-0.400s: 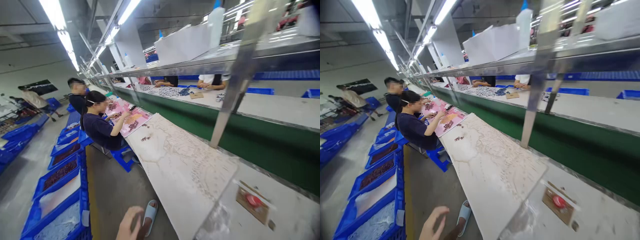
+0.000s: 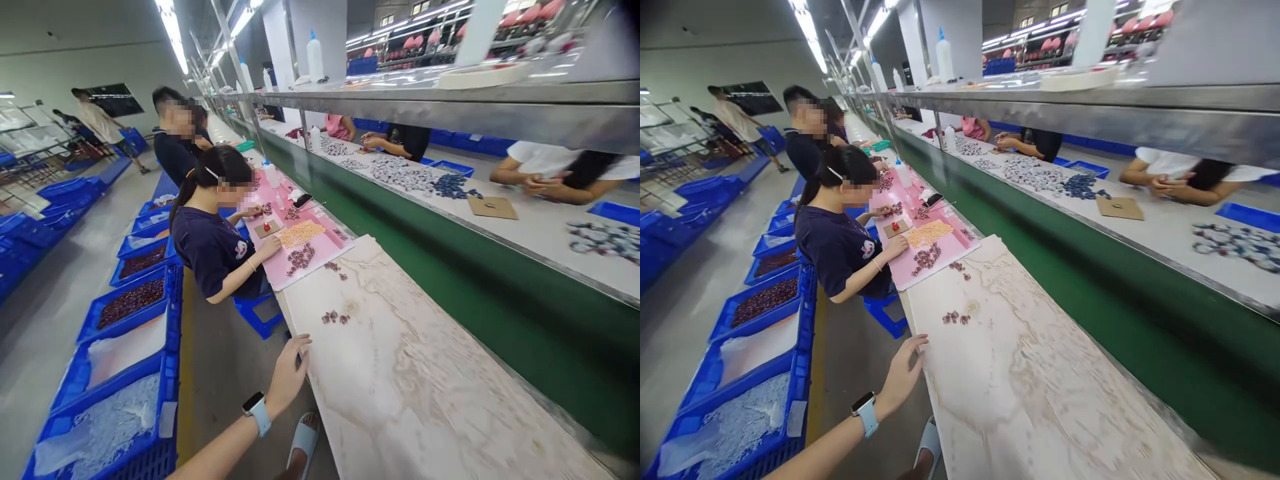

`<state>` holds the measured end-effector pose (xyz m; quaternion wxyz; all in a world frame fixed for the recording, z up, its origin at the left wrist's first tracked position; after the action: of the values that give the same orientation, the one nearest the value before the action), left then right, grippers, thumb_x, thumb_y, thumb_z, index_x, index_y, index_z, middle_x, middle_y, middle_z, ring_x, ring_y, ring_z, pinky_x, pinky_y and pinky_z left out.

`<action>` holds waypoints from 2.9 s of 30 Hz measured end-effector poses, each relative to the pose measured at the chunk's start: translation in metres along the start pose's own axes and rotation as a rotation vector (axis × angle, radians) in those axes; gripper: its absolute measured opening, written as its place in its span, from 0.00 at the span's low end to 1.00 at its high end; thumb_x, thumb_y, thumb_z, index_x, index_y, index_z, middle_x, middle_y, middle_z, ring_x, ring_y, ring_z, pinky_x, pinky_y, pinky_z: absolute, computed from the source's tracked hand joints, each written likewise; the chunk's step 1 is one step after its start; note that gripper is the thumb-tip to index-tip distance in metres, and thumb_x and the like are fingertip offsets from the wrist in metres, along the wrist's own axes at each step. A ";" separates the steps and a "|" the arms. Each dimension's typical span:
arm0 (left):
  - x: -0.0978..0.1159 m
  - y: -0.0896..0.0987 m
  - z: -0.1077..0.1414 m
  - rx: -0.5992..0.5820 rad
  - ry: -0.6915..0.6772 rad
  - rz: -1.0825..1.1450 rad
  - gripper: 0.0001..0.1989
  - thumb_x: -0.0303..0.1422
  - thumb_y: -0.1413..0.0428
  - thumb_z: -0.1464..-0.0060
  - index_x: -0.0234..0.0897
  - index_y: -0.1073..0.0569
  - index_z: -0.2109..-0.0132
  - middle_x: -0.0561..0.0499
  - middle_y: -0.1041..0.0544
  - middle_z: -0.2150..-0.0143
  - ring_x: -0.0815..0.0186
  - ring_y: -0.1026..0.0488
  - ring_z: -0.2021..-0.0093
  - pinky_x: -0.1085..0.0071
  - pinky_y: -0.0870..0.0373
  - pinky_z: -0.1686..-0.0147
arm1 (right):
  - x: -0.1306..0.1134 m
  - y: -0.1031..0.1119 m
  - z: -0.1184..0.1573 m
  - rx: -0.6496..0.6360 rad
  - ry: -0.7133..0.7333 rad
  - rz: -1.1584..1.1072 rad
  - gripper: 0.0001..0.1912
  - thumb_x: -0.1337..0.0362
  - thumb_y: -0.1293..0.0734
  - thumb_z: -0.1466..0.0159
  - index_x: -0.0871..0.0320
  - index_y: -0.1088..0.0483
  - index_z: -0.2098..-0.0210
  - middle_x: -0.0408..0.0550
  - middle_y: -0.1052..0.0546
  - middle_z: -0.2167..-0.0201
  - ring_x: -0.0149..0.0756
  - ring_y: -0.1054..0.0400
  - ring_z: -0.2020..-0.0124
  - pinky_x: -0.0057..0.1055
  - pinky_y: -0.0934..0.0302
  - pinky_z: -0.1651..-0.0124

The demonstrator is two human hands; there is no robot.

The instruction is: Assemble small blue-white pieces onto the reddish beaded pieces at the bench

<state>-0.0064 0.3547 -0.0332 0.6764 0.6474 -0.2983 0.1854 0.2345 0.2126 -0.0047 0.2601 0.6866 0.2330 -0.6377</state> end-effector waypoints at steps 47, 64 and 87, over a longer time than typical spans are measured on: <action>-0.070 -0.014 -0.185 0.184 0.047 -0.055 0.19 0.27 0.46 0.31 0.35 0.33 0.36 0.41 0.29 0.36 0.53 0.29 0.33 0.47 0.22 0.36 | 0.086 -0.359 -0.204 -1.142 1.013 0.541 0.26 0.57 0.32 0.26 0.52 0.34 0.31 0.55 0.30 0.30 0.52 0.36 0.30 0.61 0.40 0.29; -0.060 -0.014 -0.205 0.024 -0.023 0.379 0.21 0.32 0.52 0.26 0.36 0.38 0.31 0.39 0.38 0.26 0.52 0.36 0.26 0.44 0.31 0.28 | 0.096 -0.358 -0.178 -0.969 0.931 0.756 0.41 0.50 0.30 0.29 0.51 0.47 0.23 0.58 0.50 0.20 0.66 0.58 0.21 0.73 0.58 0.25; -0.064 -0.014 -0.219 0.407 0.072 0.392 0.17 0.43 0.50 0.26 0.33 0.27 0.45 0.45 0.23 0.49 0.61 0.24 0.46 0.54 0.24 0.39 | 0.106 -0.338 -0.160 -0.869 0.788 0.774 0.14 0.56 0.31 0.26 0.56 0.26 0.45 0.51 0.22 0.47 0.38 0.24 0.52 0.40 0.24 0.52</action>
<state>-0.0103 0.5786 -0.0817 0.4939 0.6930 -0.3500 0.3916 0.1432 0.5717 -0.1222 0.6153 0.7342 0.2822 -0.0519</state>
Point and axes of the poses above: each hand's wrist, its own z-axis away from the middle knuckle, its own y-axis out of the back of the hand, x = y × z, the point moved 2 cm from there along -z, towards the middle knuckle
